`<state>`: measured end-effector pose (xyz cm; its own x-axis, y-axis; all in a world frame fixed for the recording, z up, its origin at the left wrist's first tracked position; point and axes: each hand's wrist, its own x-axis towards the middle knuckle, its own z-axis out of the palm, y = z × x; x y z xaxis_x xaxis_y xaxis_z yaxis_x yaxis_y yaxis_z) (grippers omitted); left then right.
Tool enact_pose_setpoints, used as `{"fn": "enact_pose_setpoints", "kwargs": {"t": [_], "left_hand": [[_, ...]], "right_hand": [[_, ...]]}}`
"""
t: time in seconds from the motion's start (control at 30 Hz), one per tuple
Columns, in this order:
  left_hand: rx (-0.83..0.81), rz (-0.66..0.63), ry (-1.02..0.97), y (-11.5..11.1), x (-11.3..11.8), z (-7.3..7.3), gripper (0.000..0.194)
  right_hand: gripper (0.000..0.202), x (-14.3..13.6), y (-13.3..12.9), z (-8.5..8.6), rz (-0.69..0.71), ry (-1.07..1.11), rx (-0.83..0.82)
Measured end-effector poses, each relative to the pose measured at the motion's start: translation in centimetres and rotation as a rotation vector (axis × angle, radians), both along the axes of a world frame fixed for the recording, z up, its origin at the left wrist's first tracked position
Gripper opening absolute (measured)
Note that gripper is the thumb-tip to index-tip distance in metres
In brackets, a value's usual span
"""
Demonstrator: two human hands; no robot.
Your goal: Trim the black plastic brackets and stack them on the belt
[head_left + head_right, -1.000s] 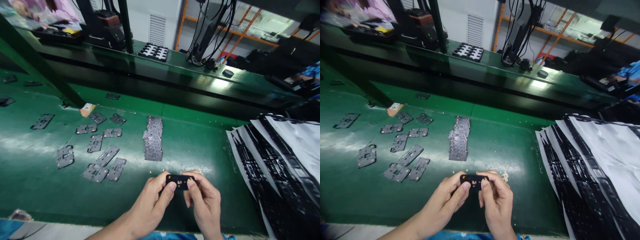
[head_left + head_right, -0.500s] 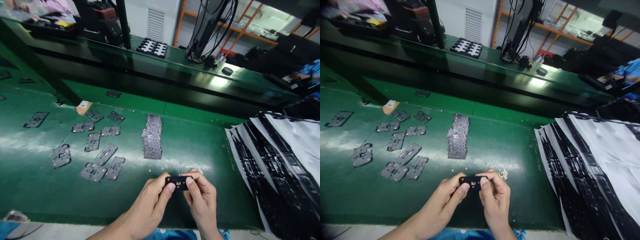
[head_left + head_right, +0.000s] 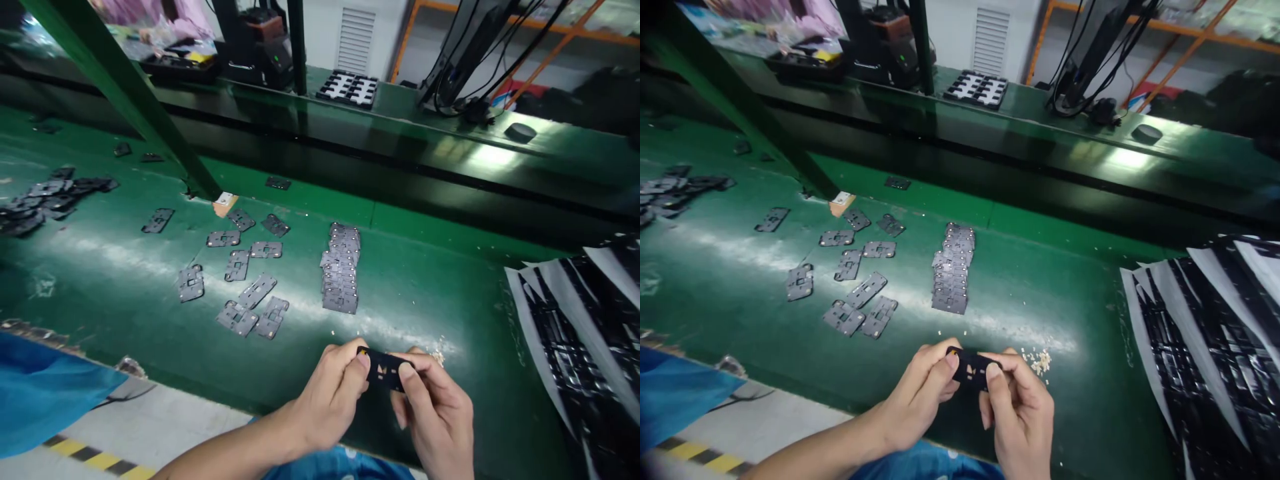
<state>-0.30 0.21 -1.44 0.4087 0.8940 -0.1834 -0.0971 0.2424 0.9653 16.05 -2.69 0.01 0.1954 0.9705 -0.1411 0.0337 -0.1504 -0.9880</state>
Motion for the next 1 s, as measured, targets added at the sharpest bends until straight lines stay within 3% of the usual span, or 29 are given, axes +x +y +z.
{"fn": "enact_pose_setpoints", "kwargs": {"t": [0.23, 0.53, 0.63, 0.77, 0.9, 1.0], "left_hand": [[-0.020, 0.047, -0.062, -0.3, 0.4, -0.8, 0.048], [-0.106, 0.152, -0.158, 0.0, 1.0, -1.1, 0.051], [-0.228, 0.210, -0.213, 0.1, 1.2, -1.1, 0.048], [-0.373, 0.245, -0.230, 0.0, 1.2, -0.6, 0.046], [-0.371, 0.167, -0.219, -0.2, 0.6, 0.4, 0.045], [-0.344, 0.125, -0.189, -0.4, 0.1, 1.0, 0.046]], "right_hand": [[0.020, -0.5, 0.0, 0.3, -0.017, -0.073, 0.020], [0.020, -0.7, -0.6, -0.5, 0.071, -0.278, 0.288], [0.025, -0.9, -0.8, -0.6, 0.091, -0.342, 0.359], [0.019, -0.6, -0.5, -0.2, 0.128, -0.198, 0.132], [0.032, 0.1, 0.1, 0.5, 0.118, 0.010, -0.174], [0.040, 0.4, 0.4, 0.6, 0.134, 0.143, -0.272]]}}
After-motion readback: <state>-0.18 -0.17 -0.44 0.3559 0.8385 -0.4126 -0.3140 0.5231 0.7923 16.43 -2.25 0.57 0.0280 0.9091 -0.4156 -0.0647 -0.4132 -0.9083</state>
